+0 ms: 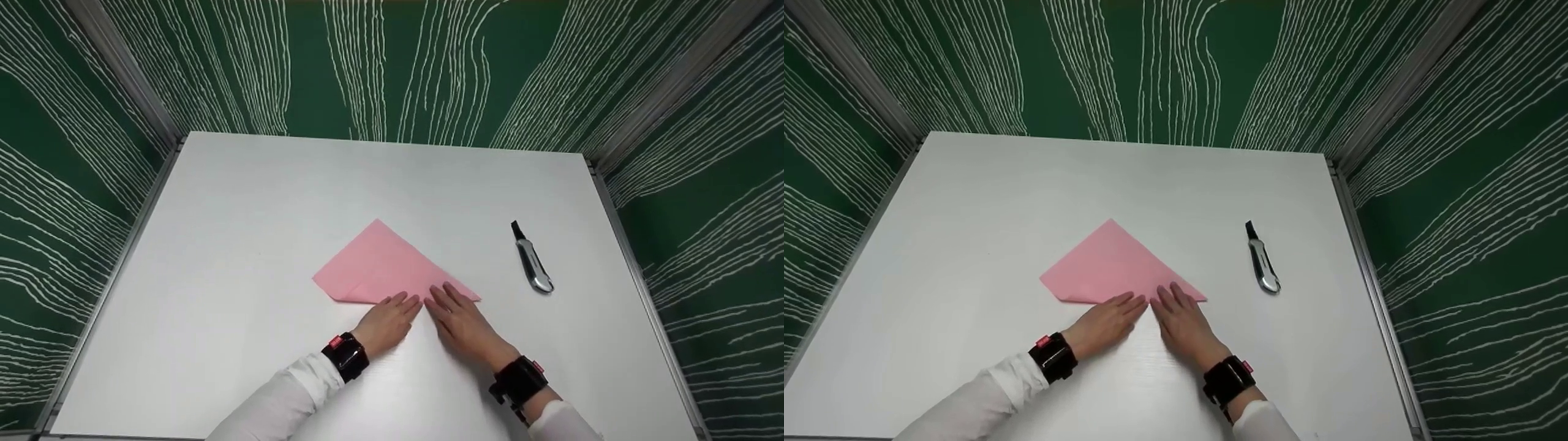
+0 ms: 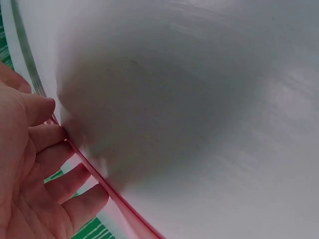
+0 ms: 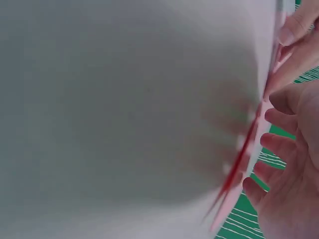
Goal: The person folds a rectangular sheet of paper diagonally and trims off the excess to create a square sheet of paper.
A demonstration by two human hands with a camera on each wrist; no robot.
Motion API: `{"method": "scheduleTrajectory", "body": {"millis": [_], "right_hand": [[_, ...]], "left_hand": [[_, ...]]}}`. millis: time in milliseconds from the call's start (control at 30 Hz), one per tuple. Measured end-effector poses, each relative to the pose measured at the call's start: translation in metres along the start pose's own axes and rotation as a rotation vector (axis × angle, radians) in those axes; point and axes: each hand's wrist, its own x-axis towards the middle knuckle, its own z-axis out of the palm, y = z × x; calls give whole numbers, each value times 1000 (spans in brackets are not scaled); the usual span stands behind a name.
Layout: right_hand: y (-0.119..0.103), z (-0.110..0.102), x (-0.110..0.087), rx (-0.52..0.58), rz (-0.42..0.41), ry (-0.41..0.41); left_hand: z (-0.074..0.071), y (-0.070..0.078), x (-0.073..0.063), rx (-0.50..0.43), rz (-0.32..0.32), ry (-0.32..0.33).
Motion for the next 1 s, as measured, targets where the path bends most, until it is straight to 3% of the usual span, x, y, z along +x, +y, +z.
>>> {"method": "scheduleTrajectory", "body": {"millis": [300, 600, 1000], "right_hand": [[-1, 0, -2, 38, 59, -60], [0, -1, -1, 60, 64, -65], [-2, -1, -3, 73, 104, -112]], "left_hand": [[3, 3, -8, 3, -109, -52], [4, -1, -24, -196, -271, -71], [3, -1, -29, -235, -324, -85]]}}
